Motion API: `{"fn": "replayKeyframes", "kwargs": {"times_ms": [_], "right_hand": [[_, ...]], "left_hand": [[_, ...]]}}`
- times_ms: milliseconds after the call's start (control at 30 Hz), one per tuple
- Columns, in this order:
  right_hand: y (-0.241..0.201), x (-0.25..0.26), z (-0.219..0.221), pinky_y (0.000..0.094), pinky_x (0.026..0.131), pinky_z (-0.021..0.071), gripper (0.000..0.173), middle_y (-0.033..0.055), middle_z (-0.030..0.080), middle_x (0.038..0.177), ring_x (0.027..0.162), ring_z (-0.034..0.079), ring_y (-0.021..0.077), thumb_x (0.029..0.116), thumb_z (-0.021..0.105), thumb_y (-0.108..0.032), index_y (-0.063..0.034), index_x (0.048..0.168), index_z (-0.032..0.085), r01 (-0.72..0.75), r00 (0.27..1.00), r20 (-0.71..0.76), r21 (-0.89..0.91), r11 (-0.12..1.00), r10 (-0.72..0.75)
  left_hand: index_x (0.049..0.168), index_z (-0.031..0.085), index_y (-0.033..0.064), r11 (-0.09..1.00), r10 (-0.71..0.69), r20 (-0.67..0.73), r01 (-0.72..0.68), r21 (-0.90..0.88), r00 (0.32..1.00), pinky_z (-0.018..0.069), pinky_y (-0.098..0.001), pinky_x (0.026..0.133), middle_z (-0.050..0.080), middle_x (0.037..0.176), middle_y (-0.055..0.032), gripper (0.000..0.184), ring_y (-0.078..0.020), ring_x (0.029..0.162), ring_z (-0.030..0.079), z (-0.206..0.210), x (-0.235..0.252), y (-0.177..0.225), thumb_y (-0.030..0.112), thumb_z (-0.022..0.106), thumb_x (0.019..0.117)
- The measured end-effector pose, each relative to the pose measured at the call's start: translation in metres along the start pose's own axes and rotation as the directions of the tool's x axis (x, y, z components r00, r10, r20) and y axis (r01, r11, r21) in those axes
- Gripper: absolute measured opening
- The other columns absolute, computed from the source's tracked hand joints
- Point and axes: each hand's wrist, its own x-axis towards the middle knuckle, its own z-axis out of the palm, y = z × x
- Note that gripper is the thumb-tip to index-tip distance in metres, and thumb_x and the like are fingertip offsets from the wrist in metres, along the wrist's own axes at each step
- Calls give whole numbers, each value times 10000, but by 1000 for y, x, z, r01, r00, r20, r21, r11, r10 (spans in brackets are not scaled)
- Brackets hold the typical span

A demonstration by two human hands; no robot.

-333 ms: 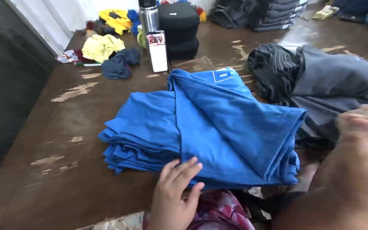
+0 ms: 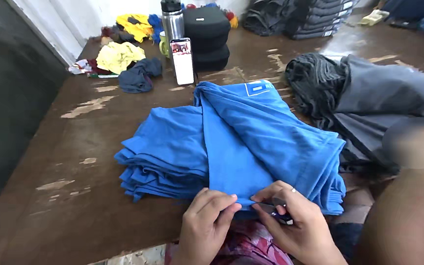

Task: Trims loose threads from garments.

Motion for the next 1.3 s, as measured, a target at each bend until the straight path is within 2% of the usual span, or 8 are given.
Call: {"fn": "replayKeyframes", "kwargs": {"times_ms": [200,367,500,600,767,867,1067,1300], "right_hand": [[-7,21,-18,126,722,548,191,-18,677,912,833,658,-7,950,692,-127,-115,920,504,44,981,-193,174,984,-10],[4,35,3,174,691,500,78,115,644,884,775,606,102,936,609,-65,-5,889,590,-18,967,-252,-240,971,-44],[8,28,15,242,582,478,118,129,617,880,698,576,159,910,580,-118,-12,881,623,-60,996,-81,-311,949,36],[10,17,9,182,610,417,239,92,568,824,698,504,92,968,600,-245,-29,872,563,-48,998,-50,-171,984,40],[6,8,9,173,791,506,268,45,644,1035,920,607,45,991,645,-331,-86,993,538,-4,999,-43,144,990,10],[-3,7,21,235,903,578,342,37,653,1233,1117,664,104,907,793,-275,-137,1024,504,73,986,-166,300,951,-23],[-20,3,24,223,821,572,242,27,663,897,887,677,99,951,715,-82,-109,903,479,236,942,-264,87,968,-206],[-13,-5,10,249,812,478,232,1,628,892,897,598,116,1016,640,-308,-150,905,511,170,984,-36,-36,985,-172]], "left_hand": [[1028,714,96,999,2,-148,4,42,989,527,-152,925,637,1073,-48,157,-45,1039,625,3,6,-4,37,714,882],[1224,642,-117,935,-264,0,256,-245,964,582,-183,842,745,1078,-83,282,-20,957,700,13,13,4,28,601,985],[1447,362,-34,464,-497,202,456,-760,844,602,-298,849,720,1137,-49,463,-126,988,720,10,19,8,-22,504,1006],[1400,456,102,287,-501,193,372,-883,844,572,-370,970,734,1167,-31,521,-162,1082,711,13,14,8,-78,600,932],[1354,550,131,473,-378,86,272,-838,922,553,-293,981,689,1255,5,588,-104,1116,675,22,5,7,-118,686,838],[1345,633,146,576,-298,65,233,-783,952,531,-284,1015,660,1300,29,451,-87,1159,643,22,0,8,-21,643,926],[1265,696,153,722,-285,9,221,-656,958,550,-222,971,646,1267,44,410,-42,1142,631,24,-5,14,-33,696,900],[1041,788,164,855,-243,-185,121,-504,952,556,-129,836,687,1091,79,152,20,993,648,39,-3,8,87,751,915]]}}
